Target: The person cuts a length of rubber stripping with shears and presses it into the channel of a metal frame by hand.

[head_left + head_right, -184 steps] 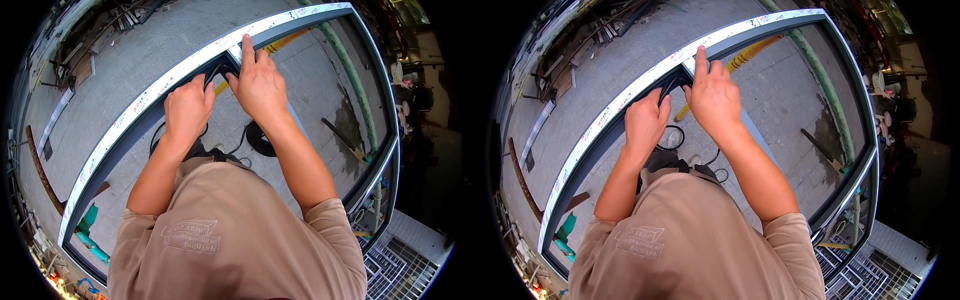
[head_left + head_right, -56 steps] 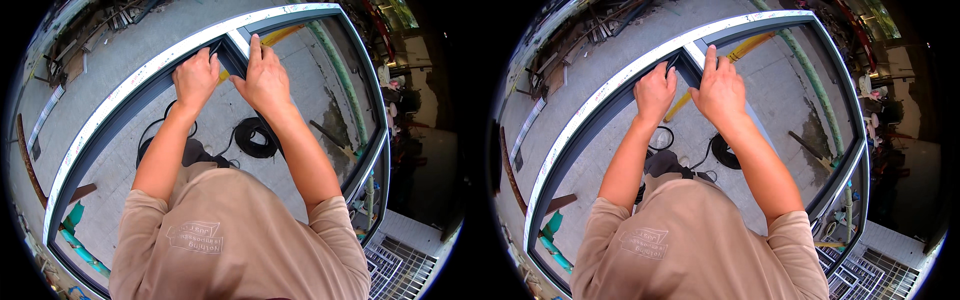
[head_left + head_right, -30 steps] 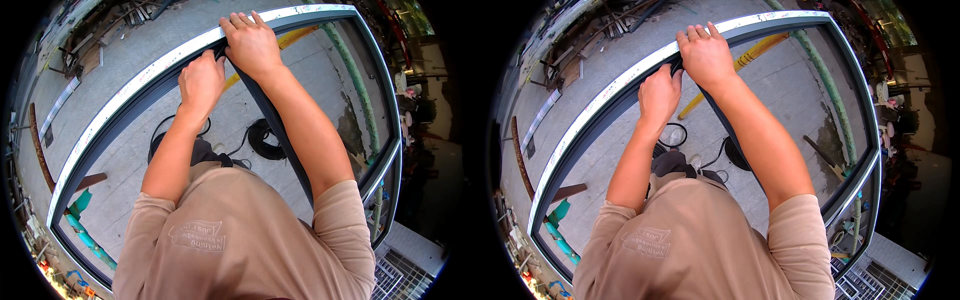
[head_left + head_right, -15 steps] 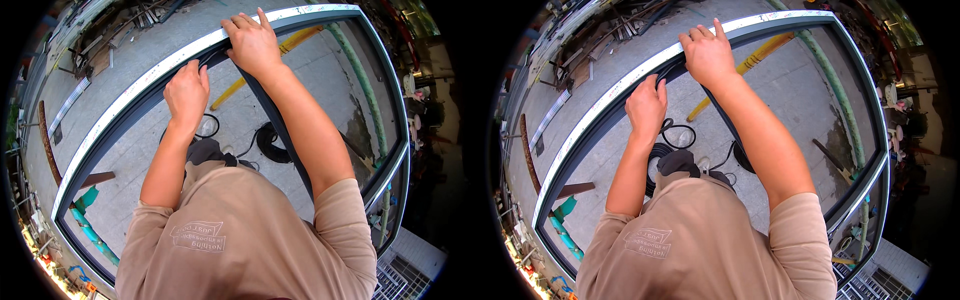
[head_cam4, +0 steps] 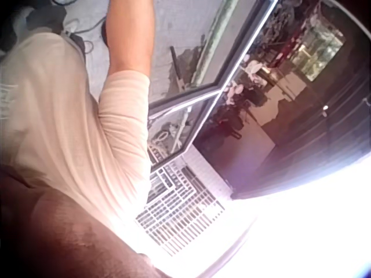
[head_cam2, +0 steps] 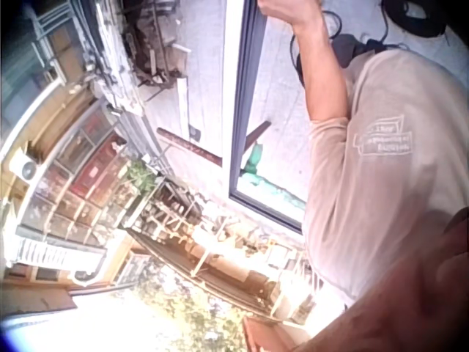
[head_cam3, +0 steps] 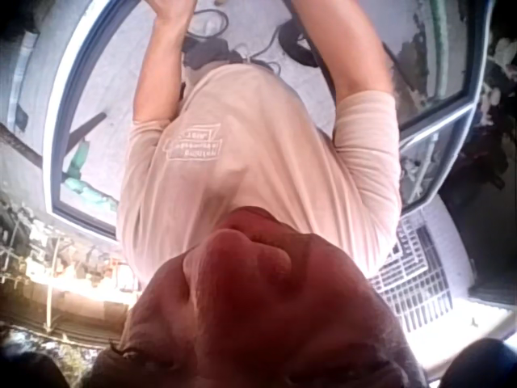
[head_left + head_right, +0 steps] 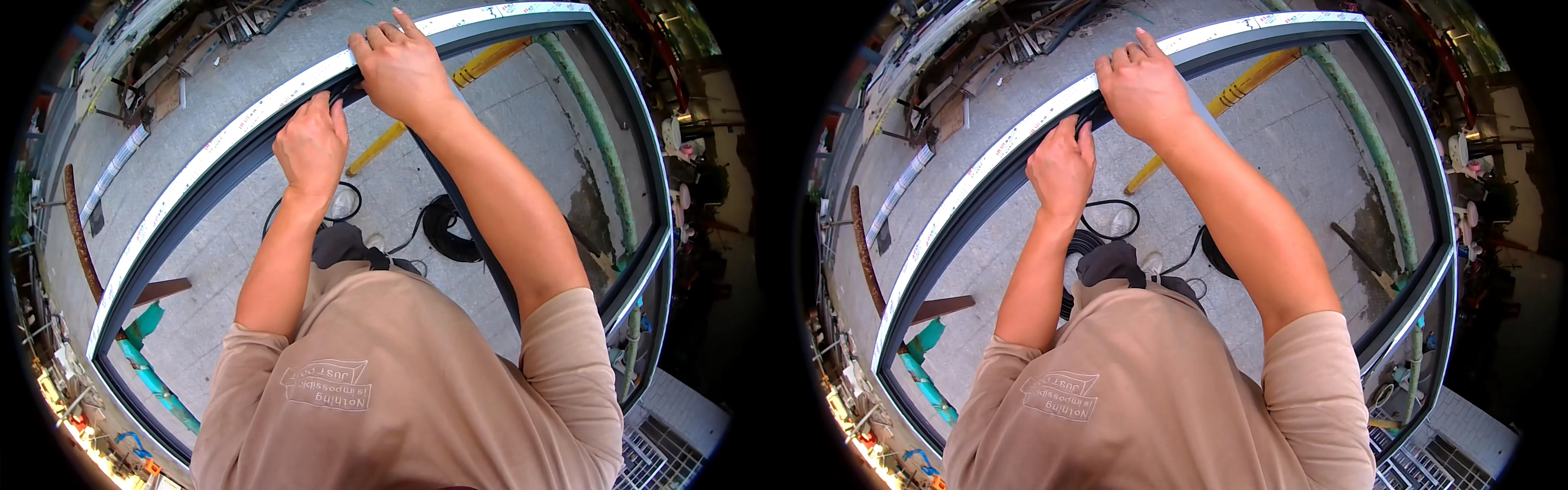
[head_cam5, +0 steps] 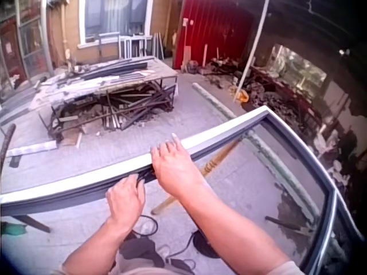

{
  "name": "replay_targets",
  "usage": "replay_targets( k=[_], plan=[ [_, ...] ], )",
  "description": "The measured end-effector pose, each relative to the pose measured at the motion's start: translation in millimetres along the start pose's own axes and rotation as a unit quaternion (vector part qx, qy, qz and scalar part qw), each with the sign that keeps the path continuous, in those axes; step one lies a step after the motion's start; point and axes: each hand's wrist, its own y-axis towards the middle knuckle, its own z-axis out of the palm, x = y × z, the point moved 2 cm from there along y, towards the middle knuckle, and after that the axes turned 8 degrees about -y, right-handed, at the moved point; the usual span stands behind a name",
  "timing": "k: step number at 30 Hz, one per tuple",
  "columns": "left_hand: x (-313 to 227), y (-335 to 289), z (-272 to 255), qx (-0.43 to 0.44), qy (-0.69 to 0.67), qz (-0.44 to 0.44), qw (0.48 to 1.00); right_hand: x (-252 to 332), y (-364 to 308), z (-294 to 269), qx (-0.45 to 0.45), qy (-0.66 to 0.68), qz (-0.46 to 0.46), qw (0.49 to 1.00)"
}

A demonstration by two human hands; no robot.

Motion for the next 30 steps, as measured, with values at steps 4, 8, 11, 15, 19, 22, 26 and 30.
replay_targets(
  k=[4, 8, 11, 15, 19, 22, 26, 30],
  plan=[
    [-1.0, 1.0, 0.7, 0.010, 0.005, -0.019, 1.000, 1.2, 4.2, -0.7, 0.050, -0.019, 0.001, 0.999],
    [4.3, 2.0, 1.6, 0.007, -0.008, -0.026, 1.000, -15.7, -3.8, -15.6, 0.023, 0.095, 0.029, 0.995],
    [9.9, 0.1, 2.1, -0.001, -0.018, -0.020, 1.000, -32.9, -34.9, -42.2, 0.021, 0.097, 0.151, 0.984],
    [7.1, -2.3, 6.0, 0.001, -0.013, -0.010, 1.000, -24.6, -79.1, -60.6, 0.068, 0.150, 0.275, 0.947],
    [11.4, -2.9, 5.1, 0.006, 0.007, -0.008, 1.000, -13.6, -77.8, -59.9, 0.062, 0.107, 0.209, 0.970],
    [11.0, -3.5, 3.7, 0.008, -0.010, 0.001, 1.000, -13.4, -80.7, -59.1, 0.073, 0.127, 0.238, 0.960],
    [10.0, -5.7, -2.1, 0.003, -0.037, 0.031, 0.999, -14.4, -79.5, -61.0, 0.082, 0.150, 0.249, 0.953],
    [-2.7, -6.1, -11.6, -0.010, -0.080, 0.069, 0.994, -15.9, -80.8, -61.7, 0.084, 0.150, 0.255, 0.952]
  ],
)
